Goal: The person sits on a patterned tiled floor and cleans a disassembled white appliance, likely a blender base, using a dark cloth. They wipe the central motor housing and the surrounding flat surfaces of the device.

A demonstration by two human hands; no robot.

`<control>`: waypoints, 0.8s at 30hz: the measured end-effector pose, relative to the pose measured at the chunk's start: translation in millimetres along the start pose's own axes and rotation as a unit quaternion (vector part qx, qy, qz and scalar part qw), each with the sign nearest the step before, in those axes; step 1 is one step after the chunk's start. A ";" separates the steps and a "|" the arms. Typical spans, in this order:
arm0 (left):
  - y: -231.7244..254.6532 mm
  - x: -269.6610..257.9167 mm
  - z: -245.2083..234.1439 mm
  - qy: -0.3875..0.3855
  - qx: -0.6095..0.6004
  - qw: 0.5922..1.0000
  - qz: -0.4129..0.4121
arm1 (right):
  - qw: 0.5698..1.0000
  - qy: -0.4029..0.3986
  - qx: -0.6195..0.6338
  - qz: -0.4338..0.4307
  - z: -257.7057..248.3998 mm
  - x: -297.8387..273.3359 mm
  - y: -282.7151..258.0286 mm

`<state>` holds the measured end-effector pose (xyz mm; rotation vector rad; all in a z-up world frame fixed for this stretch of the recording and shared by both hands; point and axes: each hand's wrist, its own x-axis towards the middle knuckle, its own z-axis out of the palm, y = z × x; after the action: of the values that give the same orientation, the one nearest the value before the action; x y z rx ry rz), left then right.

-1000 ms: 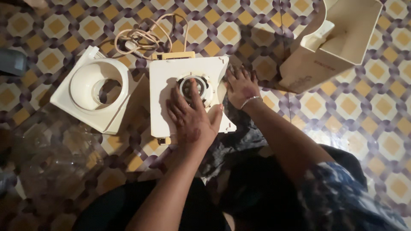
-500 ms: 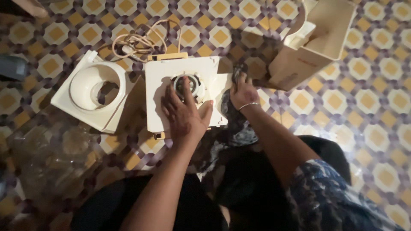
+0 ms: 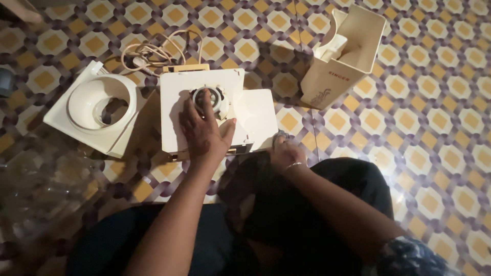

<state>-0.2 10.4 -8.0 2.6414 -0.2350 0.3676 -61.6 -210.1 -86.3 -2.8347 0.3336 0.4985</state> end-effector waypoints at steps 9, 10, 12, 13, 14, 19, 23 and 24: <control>10.2 -2.4 -2.1 0.014 0.043 0.999 -0.005 | 0.995 0.014 0.091 0.048 -4.5 42.1 -9.2; 11.8 -1.5 -3.0 0.013 0.044 0.999 -0.007 | 0.997 0.025 0.063 0.038 -5.5 52.8 -11.1; 13.6 1.0 -4.2 0.006 0.047 0.999 -0.012 | 0.999 0.048 0.007 0.018 -3.7 72.7 -11.1; 14.0 1.7 -4.3 -0.001 0.047 0.999 -0.016 | 0.998 0.066 0.004 0.017 -1.2 80.8 -9.4; 14.4 2.9 -3.8 -0.005 0.048 0.999 -0.022 | 0.996 0.084 0.000 0.013 0.4 90.3 -7.3; 13.1 2.0 -3.9 0.010 0.053 0.998 -0.008 | 0.988 0.134 0.029 -0.067 -2.6 137.8 3.7; 13.4 0.8 -3.5 0.004 0.032 0.999 -0.016 | 0.992 0.031 0.089 -0.084 -24.2 160.9 11.6; 12.4 -1.1 -3.8 0.012 0.033 0.999 -0.010 | 0.993 -0.002 0.095 -0.076 -24.6 160.9 13.3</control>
<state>-4.9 1.4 0.2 2.7013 -0.1915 0.4067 89.7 -258.5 -124.3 -2.6474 0.1524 0.4165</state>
